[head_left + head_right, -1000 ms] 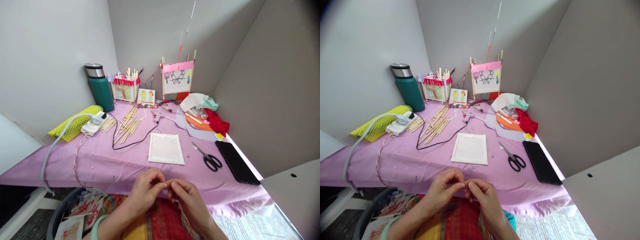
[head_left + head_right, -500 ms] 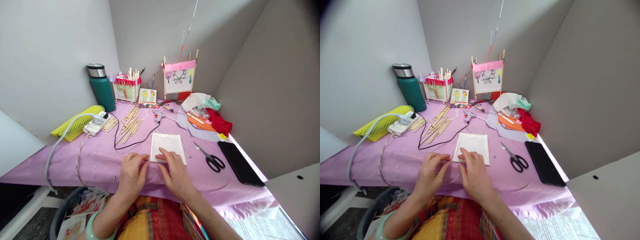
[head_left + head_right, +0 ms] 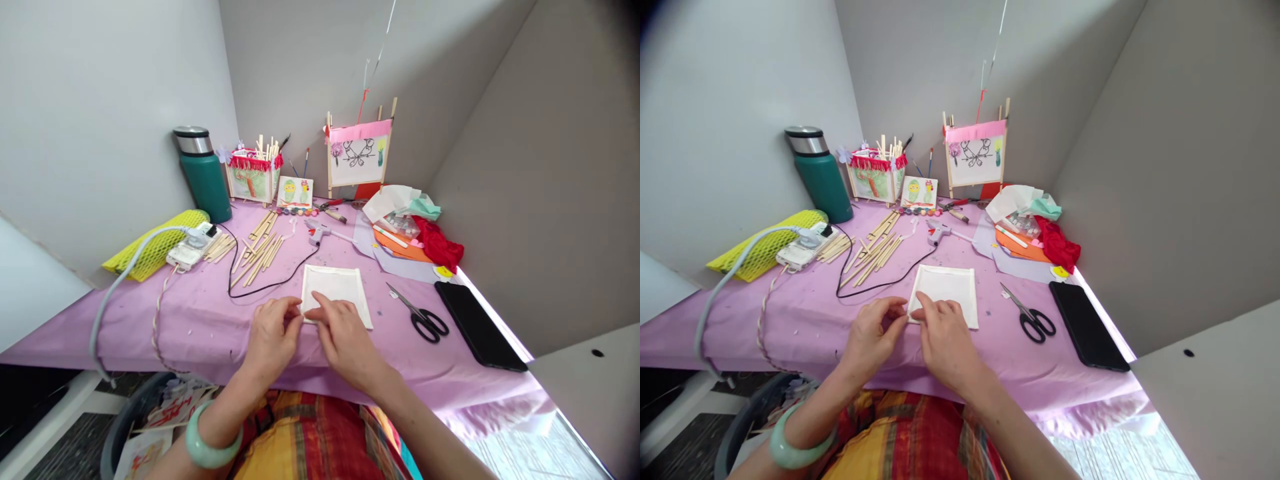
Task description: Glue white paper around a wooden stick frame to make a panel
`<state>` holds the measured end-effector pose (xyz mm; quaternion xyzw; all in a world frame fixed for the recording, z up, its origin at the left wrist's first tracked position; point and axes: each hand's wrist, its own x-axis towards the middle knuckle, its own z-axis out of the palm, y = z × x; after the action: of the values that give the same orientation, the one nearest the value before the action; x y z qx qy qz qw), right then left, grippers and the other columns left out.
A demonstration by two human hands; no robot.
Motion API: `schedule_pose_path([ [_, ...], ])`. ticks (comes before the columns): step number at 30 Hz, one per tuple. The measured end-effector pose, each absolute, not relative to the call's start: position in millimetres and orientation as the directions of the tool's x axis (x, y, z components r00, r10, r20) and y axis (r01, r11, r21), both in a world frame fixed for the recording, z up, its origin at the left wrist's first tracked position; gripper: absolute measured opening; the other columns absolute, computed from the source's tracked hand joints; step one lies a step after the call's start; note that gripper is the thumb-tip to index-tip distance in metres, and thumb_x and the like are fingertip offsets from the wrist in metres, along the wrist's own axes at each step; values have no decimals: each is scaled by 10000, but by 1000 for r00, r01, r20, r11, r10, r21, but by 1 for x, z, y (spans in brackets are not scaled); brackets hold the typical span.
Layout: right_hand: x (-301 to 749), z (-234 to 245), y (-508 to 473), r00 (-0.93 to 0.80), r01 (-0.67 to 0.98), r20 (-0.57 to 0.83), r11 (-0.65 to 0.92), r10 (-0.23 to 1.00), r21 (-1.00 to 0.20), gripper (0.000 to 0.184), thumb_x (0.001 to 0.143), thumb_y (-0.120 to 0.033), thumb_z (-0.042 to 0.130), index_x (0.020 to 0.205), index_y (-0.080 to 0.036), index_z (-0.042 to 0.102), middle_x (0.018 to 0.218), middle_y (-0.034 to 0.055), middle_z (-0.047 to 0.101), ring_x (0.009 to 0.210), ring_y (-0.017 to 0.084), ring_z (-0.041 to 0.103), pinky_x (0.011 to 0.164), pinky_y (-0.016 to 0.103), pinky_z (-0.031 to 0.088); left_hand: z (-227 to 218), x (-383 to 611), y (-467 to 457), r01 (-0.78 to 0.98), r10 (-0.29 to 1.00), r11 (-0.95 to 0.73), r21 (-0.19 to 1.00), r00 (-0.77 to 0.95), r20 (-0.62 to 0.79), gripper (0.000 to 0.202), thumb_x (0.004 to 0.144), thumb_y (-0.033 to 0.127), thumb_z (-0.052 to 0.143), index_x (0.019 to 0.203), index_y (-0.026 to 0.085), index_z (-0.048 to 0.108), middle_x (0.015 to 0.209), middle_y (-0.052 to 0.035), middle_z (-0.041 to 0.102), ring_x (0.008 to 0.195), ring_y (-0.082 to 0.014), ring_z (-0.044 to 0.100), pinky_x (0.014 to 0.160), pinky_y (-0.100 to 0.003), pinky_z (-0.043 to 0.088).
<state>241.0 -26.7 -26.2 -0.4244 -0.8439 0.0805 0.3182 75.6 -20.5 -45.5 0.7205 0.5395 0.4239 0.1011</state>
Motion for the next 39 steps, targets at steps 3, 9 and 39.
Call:
schedule_pose_path([
  [3, 251, -26, -29, -310, 643, 490, 559, 815, -523, 497, 886, -86, 374, 1372, -180, 324, 1076, 56, 694, 1013, 208, 577, 904, 403, 421, -44, 72, -22, 656, 851, -420, 627, 45, 523, 129, 849, 166, 532, 962, 190, 589, 845, -23, 662, 798, -178, 604, 744, -338, 452],
  [9, 257, -32, -35, -363, 686, 511, 595, 779, -419, 544, 848, -37, 396, 1373, -152, 314, 1046, 69, 691, 956, 212, 584, 902, 416, 406, -45, 76, -26, 705, 703, -597, 383, 231, 672, 191, 874, 135, 485, 1023, 190, 591, 833, -45, 674, 836, -204, 577, 768, -371, 438],
  [39, 304, -36, -44, -256, 761, 518, 501, 816, -412, 440, 872, -69, 390, 1295, -185, 422, 956, 39, 721, 910, 192, 642, 1017, 481, 371, -46, 97, -22, 616, 667, -708, 346, 423, 613, 195, 896, 129, 469, 1015, 144, 623, 817, -82, 647, 792, -195, 566, 710, -341, 507],
])
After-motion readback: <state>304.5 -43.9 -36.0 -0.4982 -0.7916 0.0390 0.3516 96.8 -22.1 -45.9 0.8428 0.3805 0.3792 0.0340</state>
